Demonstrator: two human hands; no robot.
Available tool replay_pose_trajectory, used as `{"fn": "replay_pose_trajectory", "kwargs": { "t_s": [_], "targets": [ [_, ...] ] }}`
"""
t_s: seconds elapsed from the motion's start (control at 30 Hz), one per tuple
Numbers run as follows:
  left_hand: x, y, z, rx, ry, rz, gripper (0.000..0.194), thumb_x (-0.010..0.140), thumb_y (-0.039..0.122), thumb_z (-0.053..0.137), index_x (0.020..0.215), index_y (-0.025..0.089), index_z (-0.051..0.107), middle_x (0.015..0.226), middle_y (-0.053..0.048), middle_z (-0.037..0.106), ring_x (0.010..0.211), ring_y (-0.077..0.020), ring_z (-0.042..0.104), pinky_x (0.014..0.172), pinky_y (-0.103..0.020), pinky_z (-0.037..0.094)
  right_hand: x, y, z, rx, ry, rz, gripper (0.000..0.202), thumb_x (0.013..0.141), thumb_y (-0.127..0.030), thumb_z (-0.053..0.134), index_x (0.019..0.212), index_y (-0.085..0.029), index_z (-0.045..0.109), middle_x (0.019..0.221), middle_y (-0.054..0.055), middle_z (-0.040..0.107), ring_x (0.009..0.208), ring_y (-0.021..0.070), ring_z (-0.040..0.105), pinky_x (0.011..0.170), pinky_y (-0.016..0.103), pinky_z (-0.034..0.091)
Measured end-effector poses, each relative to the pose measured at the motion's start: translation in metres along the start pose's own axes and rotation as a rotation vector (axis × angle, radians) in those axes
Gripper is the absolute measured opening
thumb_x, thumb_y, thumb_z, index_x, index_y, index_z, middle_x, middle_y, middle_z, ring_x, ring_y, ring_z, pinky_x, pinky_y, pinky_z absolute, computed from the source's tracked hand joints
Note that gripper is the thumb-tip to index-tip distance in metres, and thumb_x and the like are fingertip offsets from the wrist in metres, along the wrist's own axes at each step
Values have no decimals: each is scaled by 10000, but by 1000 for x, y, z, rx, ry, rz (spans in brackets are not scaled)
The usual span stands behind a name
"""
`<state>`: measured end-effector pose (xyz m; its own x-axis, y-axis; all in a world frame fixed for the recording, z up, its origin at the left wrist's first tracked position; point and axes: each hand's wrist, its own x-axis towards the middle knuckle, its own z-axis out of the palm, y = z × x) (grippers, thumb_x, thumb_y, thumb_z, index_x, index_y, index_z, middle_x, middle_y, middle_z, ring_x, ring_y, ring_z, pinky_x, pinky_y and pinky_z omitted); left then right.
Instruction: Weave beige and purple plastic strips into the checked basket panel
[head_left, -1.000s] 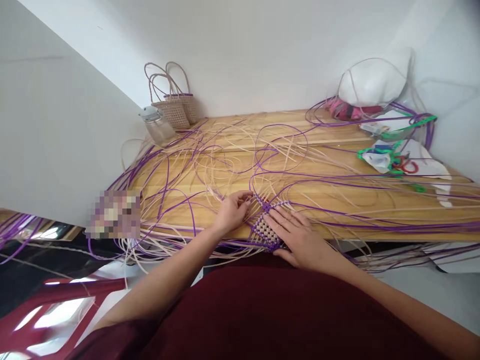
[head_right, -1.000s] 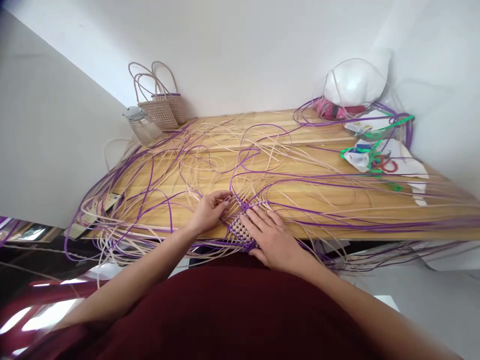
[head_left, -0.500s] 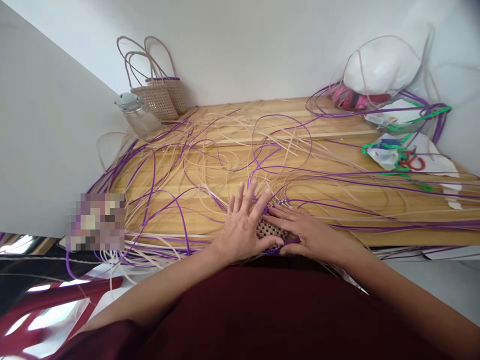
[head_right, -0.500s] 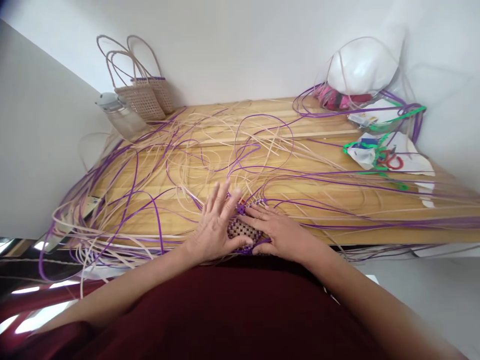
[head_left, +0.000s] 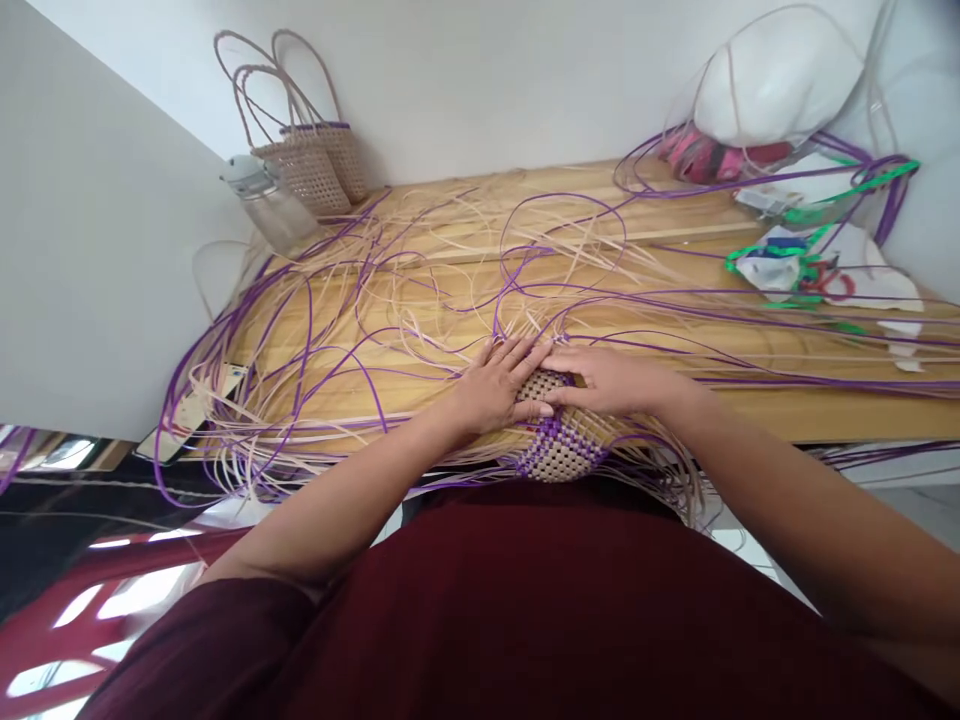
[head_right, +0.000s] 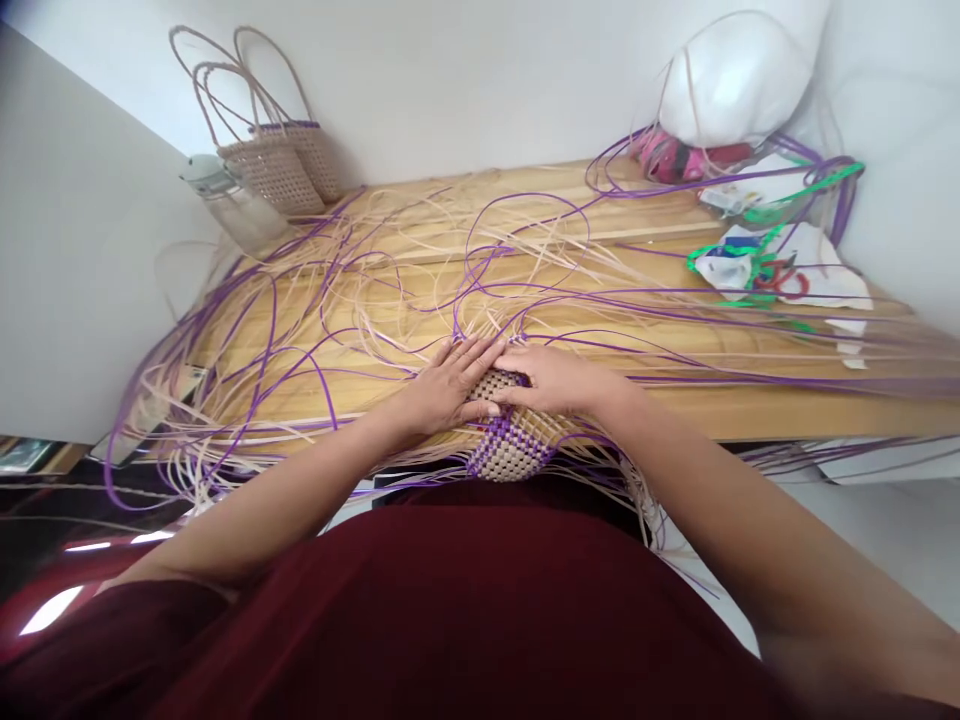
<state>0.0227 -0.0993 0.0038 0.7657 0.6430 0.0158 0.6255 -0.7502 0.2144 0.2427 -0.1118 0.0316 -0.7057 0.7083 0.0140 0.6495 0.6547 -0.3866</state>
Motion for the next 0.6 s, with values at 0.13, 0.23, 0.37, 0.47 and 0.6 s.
{"fn": "replay_pose_trajectory", "kwargs": {
  "t_s": [0.13,0.23,0.37,0.47,0.6],
  "targets": [
    [-2,-2,5,28,12,-2,869,920,702,251,1581,152,124,1637,-126,169,1522,-274,128,1224,-485,72,-13,-23,7,6,140,22,445,991,-350,433,1379,-179,567,1420,111,547,1343,253,487,1145,433,372],
    [-3,1,8,53,33,-14,871,920,702,246,1574,132,167,1638,-123,168,1523,-269,124,1228,-474,65,-25,-29,17,15,123,51,511,1000,-371,418,1477,-189,453,1543,104,391,1426,249,381,1183,438,330],
    [-6,8,11,69,88,-77,880,907,717,279,1563,134,221,1628,-124,211,1516,-283,156,1223,-477,88,-35,-22,34,-91,88,97,572,1005,-367,400,1537,-165,337,1600,116,257,1477,263,274,1196,490,299],
    [-9,12,14,60,121,-97,880,900,722,298,1557,139,248,1621,-137,232,1508,-301,180,1216,-487,117,-39,-16,41,-110,109,75,576,997,-358,422,1536,-172,340,1585,121,294,1467,268,298,1196,505,298],
    [-12,6,10,17,96,-53,888,883,722,359,1551,143,266,1615,-155,240,1505,-310,190,1203,-494,173,-39,-4,40,-69,117,-7,583,965,-368,496,1513,-199,393,1556,122,355,1437,276,357,1174,494,342]
  ]
}}
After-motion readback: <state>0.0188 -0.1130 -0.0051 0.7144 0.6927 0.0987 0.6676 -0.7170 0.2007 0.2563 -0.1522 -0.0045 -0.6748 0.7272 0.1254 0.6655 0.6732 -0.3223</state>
